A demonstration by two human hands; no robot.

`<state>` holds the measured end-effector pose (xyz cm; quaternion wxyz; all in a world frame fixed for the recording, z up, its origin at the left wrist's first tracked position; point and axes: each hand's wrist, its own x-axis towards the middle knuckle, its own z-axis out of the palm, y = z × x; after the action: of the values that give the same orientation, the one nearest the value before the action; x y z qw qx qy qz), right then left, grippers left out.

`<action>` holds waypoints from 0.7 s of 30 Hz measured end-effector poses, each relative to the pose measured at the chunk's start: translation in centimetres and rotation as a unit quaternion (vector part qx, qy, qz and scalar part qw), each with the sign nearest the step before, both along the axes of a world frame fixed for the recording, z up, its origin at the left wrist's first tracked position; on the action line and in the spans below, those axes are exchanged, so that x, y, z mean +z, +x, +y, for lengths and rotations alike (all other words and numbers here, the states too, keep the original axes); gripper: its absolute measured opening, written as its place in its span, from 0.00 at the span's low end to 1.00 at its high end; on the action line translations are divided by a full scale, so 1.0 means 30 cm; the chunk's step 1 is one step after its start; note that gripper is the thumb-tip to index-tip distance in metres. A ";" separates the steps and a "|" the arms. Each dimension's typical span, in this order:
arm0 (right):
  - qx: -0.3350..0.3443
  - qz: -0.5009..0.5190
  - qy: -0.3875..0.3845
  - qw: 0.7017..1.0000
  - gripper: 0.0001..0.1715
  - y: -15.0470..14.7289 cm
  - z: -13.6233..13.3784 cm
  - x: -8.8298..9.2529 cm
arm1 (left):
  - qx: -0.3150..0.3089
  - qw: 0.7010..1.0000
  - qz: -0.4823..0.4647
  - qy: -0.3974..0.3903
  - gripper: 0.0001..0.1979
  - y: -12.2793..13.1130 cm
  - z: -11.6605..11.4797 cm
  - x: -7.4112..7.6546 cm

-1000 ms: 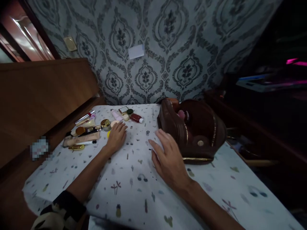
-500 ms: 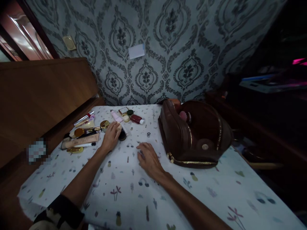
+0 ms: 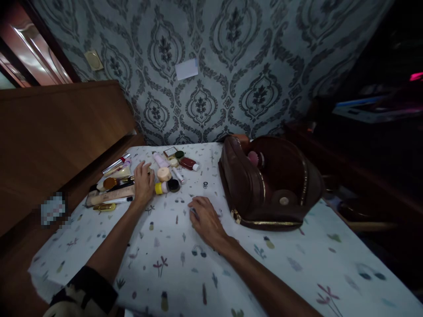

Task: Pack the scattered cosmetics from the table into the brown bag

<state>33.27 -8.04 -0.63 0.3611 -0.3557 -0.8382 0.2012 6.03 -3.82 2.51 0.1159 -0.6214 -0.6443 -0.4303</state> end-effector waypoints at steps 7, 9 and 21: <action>-0.007 -0.006 0.013 1.000 0.13 -0.003 -0.002 0.004 | 0.063 0.996 0.041 -0.055 0.21 -0.105 0.006 -0.036; -0.005 -0.004 0.014 1.000 0.13 -0.003 -0.001 0.005 | 0.058 0.996 0.043 -0.054 0.21 -0.103 0.004 -0.036; -0.006 -0.010 0.021 1.000 0.13 -0.007 -0.008 0.012 | -0.091 0.988 0.035 -0.122 0.25 0.071 0.053 -0.040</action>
<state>33.06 -8.28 -0.26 0.3617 -0.3553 -0.8434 0.1777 8.17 -2.21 1.31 0.0220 -0.7018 -0.6282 -0.3351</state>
